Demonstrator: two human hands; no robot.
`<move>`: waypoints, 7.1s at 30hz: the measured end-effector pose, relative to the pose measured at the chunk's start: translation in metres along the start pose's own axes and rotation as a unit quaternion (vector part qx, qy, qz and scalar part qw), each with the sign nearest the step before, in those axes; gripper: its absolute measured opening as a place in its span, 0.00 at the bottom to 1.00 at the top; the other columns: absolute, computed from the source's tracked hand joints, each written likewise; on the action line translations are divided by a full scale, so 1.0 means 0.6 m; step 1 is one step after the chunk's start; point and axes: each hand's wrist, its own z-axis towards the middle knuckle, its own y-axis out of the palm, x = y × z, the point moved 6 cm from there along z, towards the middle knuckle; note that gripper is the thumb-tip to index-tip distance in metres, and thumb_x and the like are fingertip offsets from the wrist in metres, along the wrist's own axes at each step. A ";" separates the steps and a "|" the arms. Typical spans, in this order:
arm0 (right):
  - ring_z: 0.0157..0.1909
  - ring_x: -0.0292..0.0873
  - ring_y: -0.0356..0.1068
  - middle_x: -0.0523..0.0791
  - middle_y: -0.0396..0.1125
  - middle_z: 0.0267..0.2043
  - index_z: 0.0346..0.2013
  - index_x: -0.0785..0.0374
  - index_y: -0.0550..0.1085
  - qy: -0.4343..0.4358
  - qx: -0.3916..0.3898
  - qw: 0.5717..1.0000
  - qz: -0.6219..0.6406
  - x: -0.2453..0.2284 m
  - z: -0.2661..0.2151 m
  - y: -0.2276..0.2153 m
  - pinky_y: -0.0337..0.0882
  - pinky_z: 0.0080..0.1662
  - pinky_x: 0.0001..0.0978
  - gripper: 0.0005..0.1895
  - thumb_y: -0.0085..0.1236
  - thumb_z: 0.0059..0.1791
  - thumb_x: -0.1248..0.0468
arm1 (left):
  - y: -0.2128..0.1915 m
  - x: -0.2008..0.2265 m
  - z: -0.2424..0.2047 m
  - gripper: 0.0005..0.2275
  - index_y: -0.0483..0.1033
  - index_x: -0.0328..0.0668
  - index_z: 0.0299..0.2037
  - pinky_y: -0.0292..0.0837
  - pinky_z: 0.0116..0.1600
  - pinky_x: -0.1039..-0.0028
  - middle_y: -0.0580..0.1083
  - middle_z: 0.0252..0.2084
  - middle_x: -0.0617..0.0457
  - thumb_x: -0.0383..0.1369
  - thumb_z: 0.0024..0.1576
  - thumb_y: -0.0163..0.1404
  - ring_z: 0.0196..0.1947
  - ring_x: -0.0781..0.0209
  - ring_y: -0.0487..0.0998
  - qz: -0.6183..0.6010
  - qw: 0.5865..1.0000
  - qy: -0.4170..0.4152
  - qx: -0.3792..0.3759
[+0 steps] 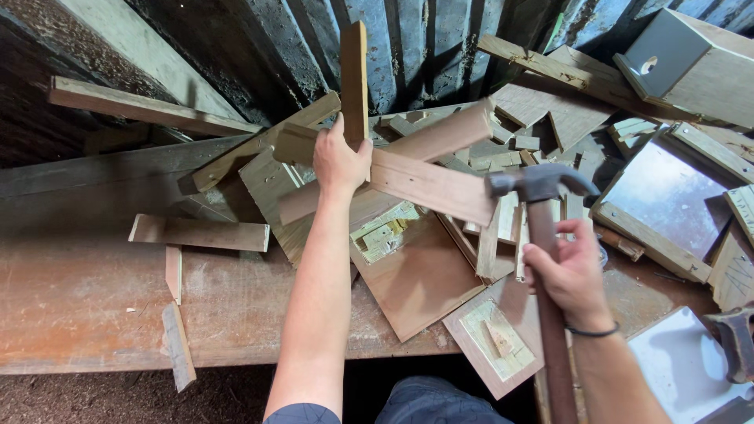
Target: The person assembles small wooden pieces on a workbench using a hammer and nails. They repeatedly position pieces, drive nails, and adjust alignment to form a small wooden frame.
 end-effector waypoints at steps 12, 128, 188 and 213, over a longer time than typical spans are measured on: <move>0.22 0.40 0.67 0.50 0.67 0.30 0.52 0.63 0.53 -0.069 0.088 0.992 0.064 -0.034 -0.028 -0.110 0.69 0.22 0.31 0.22 0.56 0.52 0.74 | 0.108 0.135 0.073 0.16 0.83 0.34 0.46 0.58 0.22 0.67 0.74 0.28 0.51 0.39 0.55 0.57 0.22 0.60 0.68 -0.505 0.823 -0.147 -0.215; 0.51 0.61 0.74 0.58 0.71 0.53 0.59 0.65 0.70 0.146 0.705 0.642 -0.263 0.251 -1.110 -0.325 0.74 0.49 0.47 0.24 0.51 0.55 0.51 | 0.231 0.910 -1.398 0.22 0.66 0.36 0.48 0.78 0.43 0.57 0.80 0.32 0.38 0.40 0.51 0.61 0.35 0.40 0.83 -0.357 0.597 0.437 -0.571; 0.36 0.53 0.77 0.55 0.73 0.43 0.62 0.68 0.66 0.136 0.695 0.622 -0.334 0.129 -1.030 -0.455 0.76 0.38 0.41 0.18 0.42 0.64 0.57 | 0.340 0.986 -1.383 0.28 0.66 0.33 0.53 0.76 0.47 0.54 0.79 0.41 0.32 0.42 0.49 0.62 0.43 0.33 0.80 -0.296 0.701 0.376 -0.529; 0.24 0.55 0.74 0.55 0.71 0.24 0.33 0.69 0.78 0.166 0.656 0.605 -0.420 0.106 -1.023 -0.468 0.71 0.25 0.43 0.17 0.56 0.55 0.56 | 0.364 1.016 -1.301 0.23 0.70 0.30 0.47 0.76 0.51 0.58 0.79 0.42 0.32 0.43 0.51 0.60 0.44 0.37 0.81 -0.353 0.737 0.282 -0.503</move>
